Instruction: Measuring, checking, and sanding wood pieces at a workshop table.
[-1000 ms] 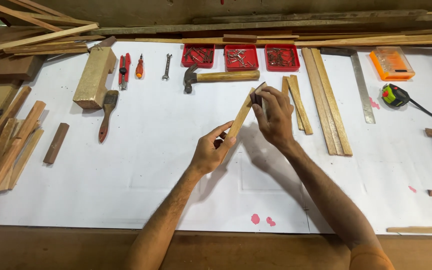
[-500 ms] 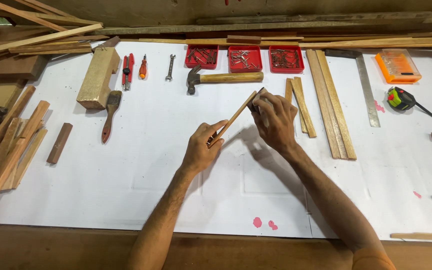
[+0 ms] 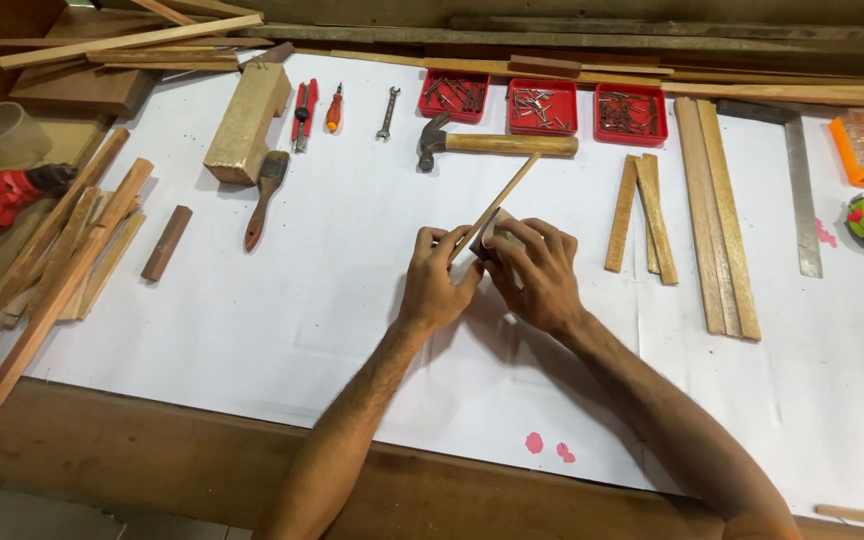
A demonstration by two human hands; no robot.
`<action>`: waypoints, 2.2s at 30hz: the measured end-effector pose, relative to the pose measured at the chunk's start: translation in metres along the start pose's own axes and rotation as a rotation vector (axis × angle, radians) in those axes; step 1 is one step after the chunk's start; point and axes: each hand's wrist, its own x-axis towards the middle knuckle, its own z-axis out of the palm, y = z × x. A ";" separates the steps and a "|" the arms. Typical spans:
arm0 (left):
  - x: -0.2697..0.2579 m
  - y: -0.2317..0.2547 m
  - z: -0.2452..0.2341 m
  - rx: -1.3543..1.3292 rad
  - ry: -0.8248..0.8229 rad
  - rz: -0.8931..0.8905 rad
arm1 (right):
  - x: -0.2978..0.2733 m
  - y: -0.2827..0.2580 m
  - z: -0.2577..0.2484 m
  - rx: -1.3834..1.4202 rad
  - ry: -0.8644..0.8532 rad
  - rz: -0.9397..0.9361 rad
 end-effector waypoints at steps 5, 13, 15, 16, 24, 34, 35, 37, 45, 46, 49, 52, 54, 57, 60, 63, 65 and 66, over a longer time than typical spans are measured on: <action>-0.002 -0.036 0.020 -0.124 0.063 0.184 | 0.012 0.010 -0.003 -0.040 0.067 0.019; -0.003 -0.017 0.011 -0.254 -0.115 0.098 | -0.003 0.050 0.014 -0.089 0.065 0.112; -0.001 -0.008 0.005 -0.396 -0.249 -0.157 | 0.000 0.055 0.010 -0.139 0.107 0.151; -0.002 -0.008 0.006 -0.399 -0.250 -0.158 | -0.001 0.055 0.009 -0.140 0.105 0.151; -0.003 -0.033 0.019 -0.521 -0.142 -0.116 | 0.000 0.038 0.014 -0.082 0.077 0.084; -0.002 -0.030 0.008 -0.466 -0.095 -0.055 | 0.004 0.021 -0.003 -0.058 -0.053 0.054; -0.001 -0.030 0.005 -0.451 -0.093 -0.026 | 0.002 0.032 0.001 -0.077 -0.004 0.051; -0.001 -0.035 0.004 -0.438 -0.096 0.004 | -0.003 0.052 0.008 -0.100 0.043 0.052; -0.003 -0.032 0.006 -0.296 -0.076 0.064 | -0.012 0.082 0.015 -0.102 0.135 0.256; -0.003 -0.030 0.007 -0.303 -0.087 0.070 | -0.013 0.081 0.016 -0.113 0.137 0.263; -0.003 -0.028 0.009 -0.271 -0.080 0.061 | -0.012 0.074 0.020 -0.092 0.160 0.270; -0.001 -0.028 0.014 -0.280 -0.035 0.116 | -0.009 0.058 0.021 -0.074 0.137 0.170; 0.001 -0.026 0.016 -0.304 -0.014 0.156 | -0.009 0.048 0.022 -0.038 0.102 0.077; 0.003 -0.023 0.013 -0.278 -0.037 0.109 | -0.007 0.047 0.018 -0.055 0.097 0.086; 0.001 -0.024 0.011 -0.255 -0.036 0.129 | -0.008 0.057 0.018 -0.065 0.107 0.122; 0.000 -0.030 0.011 -0.263 -0.053 0.108 | -0.009 0.070 0.016 -0.085 0.138 0.203; -0.001 -0.033 0.012 -0.280 -0.049 0.129 | -0.012 0.081 0.016 -0.099 0.156 0.238; -0.002 -0.035 0.012 -0.298 -0.046 0.148 | -0.014 0.086 0.017 -0.112 0.174 0.275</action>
